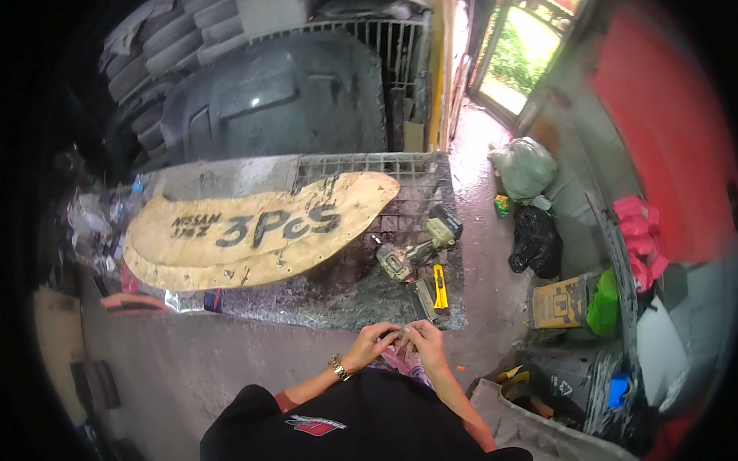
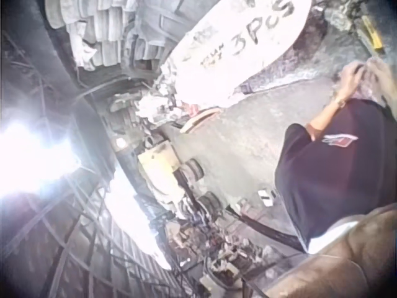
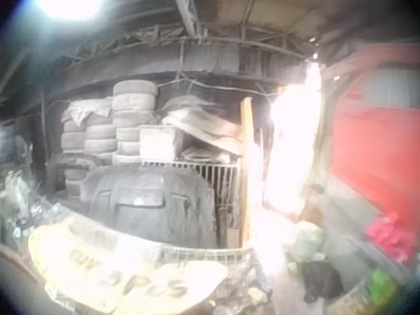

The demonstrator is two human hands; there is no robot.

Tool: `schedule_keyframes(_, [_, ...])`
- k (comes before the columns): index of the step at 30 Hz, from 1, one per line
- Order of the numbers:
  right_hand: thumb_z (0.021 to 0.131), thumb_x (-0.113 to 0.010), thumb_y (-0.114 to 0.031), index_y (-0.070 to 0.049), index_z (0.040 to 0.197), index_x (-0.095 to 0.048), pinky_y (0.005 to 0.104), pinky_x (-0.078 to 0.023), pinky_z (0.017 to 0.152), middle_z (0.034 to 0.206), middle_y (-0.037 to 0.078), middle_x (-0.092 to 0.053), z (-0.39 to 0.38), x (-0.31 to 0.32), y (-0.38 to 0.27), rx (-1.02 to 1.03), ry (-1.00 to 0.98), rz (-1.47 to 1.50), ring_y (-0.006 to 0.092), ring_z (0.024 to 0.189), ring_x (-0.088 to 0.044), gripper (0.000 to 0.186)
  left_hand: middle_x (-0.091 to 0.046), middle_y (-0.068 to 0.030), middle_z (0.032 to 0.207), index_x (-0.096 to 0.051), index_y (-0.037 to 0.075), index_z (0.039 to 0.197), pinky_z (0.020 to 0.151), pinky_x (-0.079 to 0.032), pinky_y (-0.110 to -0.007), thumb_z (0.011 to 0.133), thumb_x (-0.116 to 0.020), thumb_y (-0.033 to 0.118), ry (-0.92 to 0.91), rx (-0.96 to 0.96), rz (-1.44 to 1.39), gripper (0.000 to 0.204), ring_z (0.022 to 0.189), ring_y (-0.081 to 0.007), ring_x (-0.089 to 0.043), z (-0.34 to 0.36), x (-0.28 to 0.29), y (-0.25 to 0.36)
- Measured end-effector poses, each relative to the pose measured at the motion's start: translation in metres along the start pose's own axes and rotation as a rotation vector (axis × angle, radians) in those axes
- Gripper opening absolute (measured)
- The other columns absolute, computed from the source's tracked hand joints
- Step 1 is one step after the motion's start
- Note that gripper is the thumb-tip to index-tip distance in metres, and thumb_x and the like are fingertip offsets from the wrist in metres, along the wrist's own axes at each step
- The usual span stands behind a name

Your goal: The person places screws into pre-drilled holes on a curved wooden or fiberglass automotive part by hand, picking them individually from a plastic tray.

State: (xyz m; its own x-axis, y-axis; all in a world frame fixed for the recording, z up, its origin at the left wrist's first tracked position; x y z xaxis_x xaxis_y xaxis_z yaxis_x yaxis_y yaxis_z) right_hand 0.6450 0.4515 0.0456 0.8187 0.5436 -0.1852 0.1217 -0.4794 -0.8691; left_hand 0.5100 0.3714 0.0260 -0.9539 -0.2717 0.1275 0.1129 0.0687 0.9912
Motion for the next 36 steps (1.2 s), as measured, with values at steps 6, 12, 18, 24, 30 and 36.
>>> schedule_keyframes(6, [0.092,-0.056,-0.011,-0.001,0.091,-0.058,0.0203,-0.036,0.047,0.068,0.005,-0.06,0.032,-0.009,-0.006,-0.11,0.023,-0.007,0.0073,0.051,-0.048,0.01,-0.065,-0.0117,0.089,-0.062,0.0,0.104,0.062,-0.05,-0.031,0.088,-0.059,0.008,0.047,-0.228,0.047,0.018,0.073,-0.0209,-0.064,0.024,0.018,-0.02])
schedule_keyframes(12, [0.092,-0.056,-0.012,-0.001,0.096,-0.059,0.0227,-0.04,0.05,0.072,0.006,-0.061,0.06,-0.01,-0.017,-0.081,0.05,0.024,0.008,0.056,-0.051,0.012,-0.067,-0.0101,0.084,-0.061,-0.002,0.104,0.067,-0.051,-0.027,0.091,-0.056,0.008,0.102,0.177,-0.404,0.017,0.072,-0.0142,-0.065,0.047,0.029,-0.049])
schedule_keyframes(18, [0.093,-0.053,-0.011,-0.001,0.101,-0.058,0.0231,-0.042,0.054,0.076,0.007,-0.061,0.071,-0.005,-0.034,-0.104,-0.022,0.035,0.0088,0.058,-0.05,0.013,-0.066,-0.0097,0.083,-0.058,-0.004,0.106,0.063,-0.049,-0.024,0.093,-0.055,0.009,0.545,0.2,-0.663,0.019,0.072,-0.013,-0.064,0.115,0.063,-0.09])
schedule_keyframes(24, [0.093,-0.053,-0.009,0.001,0.101,-0.057,0.0232,-0.042,0.058,0.077,0.008,-0.061,0.057,0.003,-0.036,-0.163,-0.03,-0.029,0.0092,0.062,-0.051,0.014,-0.065,-0.0103,0.084,-0.061,-0.004,0.101,0.063,-0.047,-0.026,0.093,-0.055,0.006,0.754,0.16,-0.914,0.014,0.073,-0.015,-0.062,0.167,0.071,-0.09])
schedule_keyframes(30, [0.093,-0.054,-0.011,0.0,0.099,-0.058,0.0231,-0.04,0.055,0.075,0.007,-0.061,0.046,0.016,-0.027,-0.215,-0.015,-0.002,0.0095,0.06,-0.05,0.013,-0.066,-0.0098,0.09,-0.061,-0.003,0.102,0.066,-0.051,-0.029,0.093,-0.056,0.008,0.877,0.134,-0.961,0.015,0.074,-0.0183,-0.063,0.176,0.073,-0.12])
schedule_keyframes(36, [0.093,-0.053,-0.009,0.002,0.102,-0.057,0.0231,-0.041,0.057,0.077,0.008,-0.062,0.05,0.027,-0.027,-0.212,-0.019,0.034,0.0083,0.061,-0.05,0.015,-0.066,-0.0084,0.091,-0.059,-0.002,0.106,0.069,-0.051,-0.03,0.094,-0.056,0.012,0.971,0.113,-0.886,0.019,0.075,-0.0174,-0.064,0.174,0.076,-0.13])
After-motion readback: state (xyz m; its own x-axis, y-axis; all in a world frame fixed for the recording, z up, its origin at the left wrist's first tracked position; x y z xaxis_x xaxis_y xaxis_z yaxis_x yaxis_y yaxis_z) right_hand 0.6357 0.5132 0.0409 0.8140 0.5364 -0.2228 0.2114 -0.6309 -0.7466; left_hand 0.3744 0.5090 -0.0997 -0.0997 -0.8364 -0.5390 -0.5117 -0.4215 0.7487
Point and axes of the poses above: each hand's wrist, its own z-axis towards the middle knuckle, its own x-axis out of the back of the hand, y = z × x, the point moved 3 cm from there along z, towards the middle knuckle
